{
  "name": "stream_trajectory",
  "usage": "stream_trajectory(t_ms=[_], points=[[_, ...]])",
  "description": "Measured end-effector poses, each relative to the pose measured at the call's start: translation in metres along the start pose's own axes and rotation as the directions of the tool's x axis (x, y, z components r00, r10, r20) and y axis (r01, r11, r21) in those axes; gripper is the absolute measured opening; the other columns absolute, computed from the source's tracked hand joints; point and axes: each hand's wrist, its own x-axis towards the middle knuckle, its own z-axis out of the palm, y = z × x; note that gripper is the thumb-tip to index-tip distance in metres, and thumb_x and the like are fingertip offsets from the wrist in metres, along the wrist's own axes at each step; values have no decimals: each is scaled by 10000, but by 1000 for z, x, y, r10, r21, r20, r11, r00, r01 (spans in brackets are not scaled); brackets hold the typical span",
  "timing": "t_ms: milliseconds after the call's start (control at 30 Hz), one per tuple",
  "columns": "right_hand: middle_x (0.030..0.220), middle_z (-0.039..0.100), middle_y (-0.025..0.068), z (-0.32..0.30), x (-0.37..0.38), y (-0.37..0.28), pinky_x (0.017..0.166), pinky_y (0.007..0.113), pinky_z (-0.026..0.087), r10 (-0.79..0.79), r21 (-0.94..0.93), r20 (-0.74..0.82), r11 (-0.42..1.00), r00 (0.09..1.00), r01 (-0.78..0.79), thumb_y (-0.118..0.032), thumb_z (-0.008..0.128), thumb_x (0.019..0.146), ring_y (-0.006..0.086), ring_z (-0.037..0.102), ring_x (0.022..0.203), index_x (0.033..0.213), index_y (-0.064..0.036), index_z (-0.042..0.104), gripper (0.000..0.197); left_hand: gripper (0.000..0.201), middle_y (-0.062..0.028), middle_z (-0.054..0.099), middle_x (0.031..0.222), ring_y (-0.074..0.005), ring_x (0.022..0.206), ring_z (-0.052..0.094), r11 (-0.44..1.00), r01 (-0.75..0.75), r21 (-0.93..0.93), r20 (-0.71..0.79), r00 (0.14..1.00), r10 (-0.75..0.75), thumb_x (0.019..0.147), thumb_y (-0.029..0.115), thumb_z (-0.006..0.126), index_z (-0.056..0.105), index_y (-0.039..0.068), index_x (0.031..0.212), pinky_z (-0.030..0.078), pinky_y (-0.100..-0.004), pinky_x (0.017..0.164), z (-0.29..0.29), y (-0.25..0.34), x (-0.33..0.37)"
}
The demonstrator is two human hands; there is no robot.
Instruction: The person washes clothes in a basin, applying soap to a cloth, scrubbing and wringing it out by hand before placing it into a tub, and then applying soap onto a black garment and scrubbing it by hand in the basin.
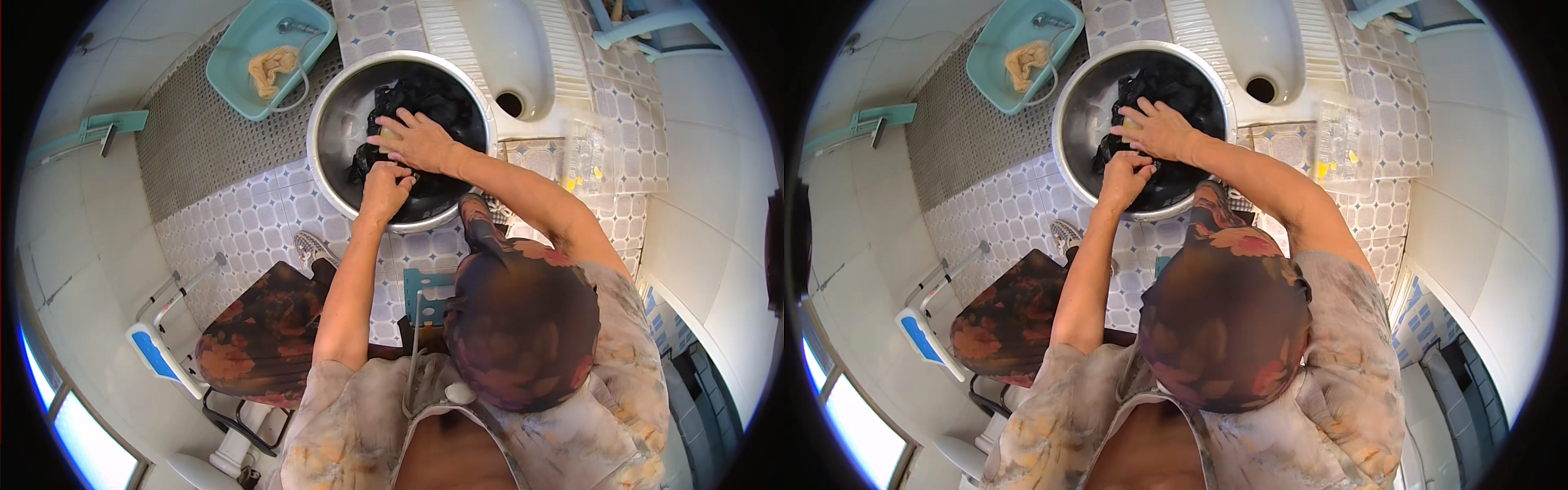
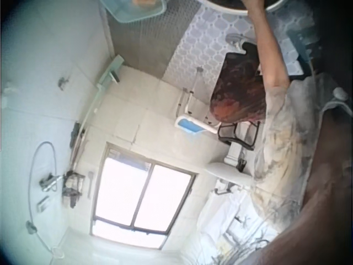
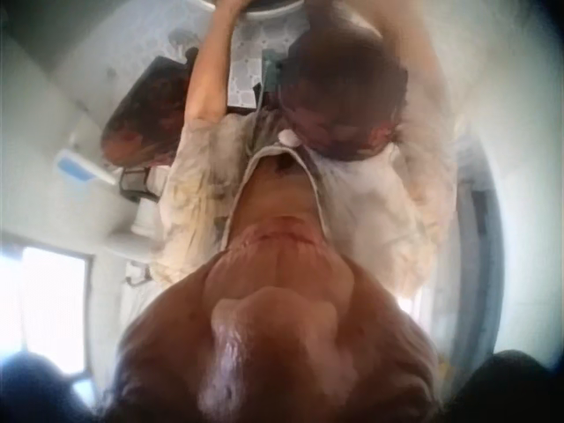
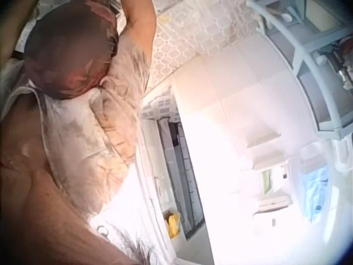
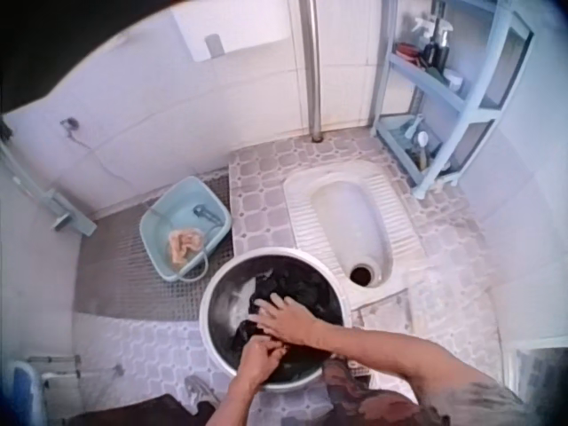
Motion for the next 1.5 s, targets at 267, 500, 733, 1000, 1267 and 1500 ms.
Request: stream_trajectory(t_ms=[267,500,733,1000,1267,1500], points=[[1389,451,85,0,27,47,829,395,420,137,-408,-165,892,977,-194,-175,618,837,313,437,1191,1305,-156,566,472,247,-154,683,942,-278,826,663,981,174,-87,-32,984,-177,725,130,795,748,36,949,524,-365,766,-12,-1,-13],[1410,432,69,-4,37,1,852,384,456,268,-27,129,964,955,-266,-175,632,810,313,489,1147,1363,-150,508,567,215,-162,645,979,-333,897,644,994,91,53,-61,994,-88,717,73,773,749,47,929,517,-401,822,-9,-2,-16],[1298,518,72,0,35,43,788,376,458,137,-301,-89,940,987,-158,-180,555,848,278,512,1085,1288,-119,560,443,243,-125,612,911,-296,876,625,999,-52,-8,53,997,52,710,39,761,748,49,953,504,-349,742,-35,13,-18],[1185,583,111,-30,19,55,809,385,505,414,-277,278,899,867,-340,-184,594,869,309,556,1061,1198,-88,626,345,168,-18,596,925,-94,844,568,832,-172,-527,-472,873,-119,822,-87,691,753,28,928,460,-206,723,-95,2,-25],[980,678,155,-80,7,73,775,370,528,435,305,375,776,819,-552,-166,616,719,305,648,892,1020,-32,672,334,156,-30,612,919,-71,790,563,869,-279,-409,-561,828,2,842,-68,668,745,10,953,445,-188,685,-118,-3,-12],[787,498,-15,-147,7,30,542,235,457,237,905,425,-107,873,-411,-92,620,674,81,507,698,867,-109,597,195,328,-48,646,1002,-76,904,645,725,105,-681,-350,823,-448,884,69,696,637,31,1205,513,-187,601,-82,-19,5]])
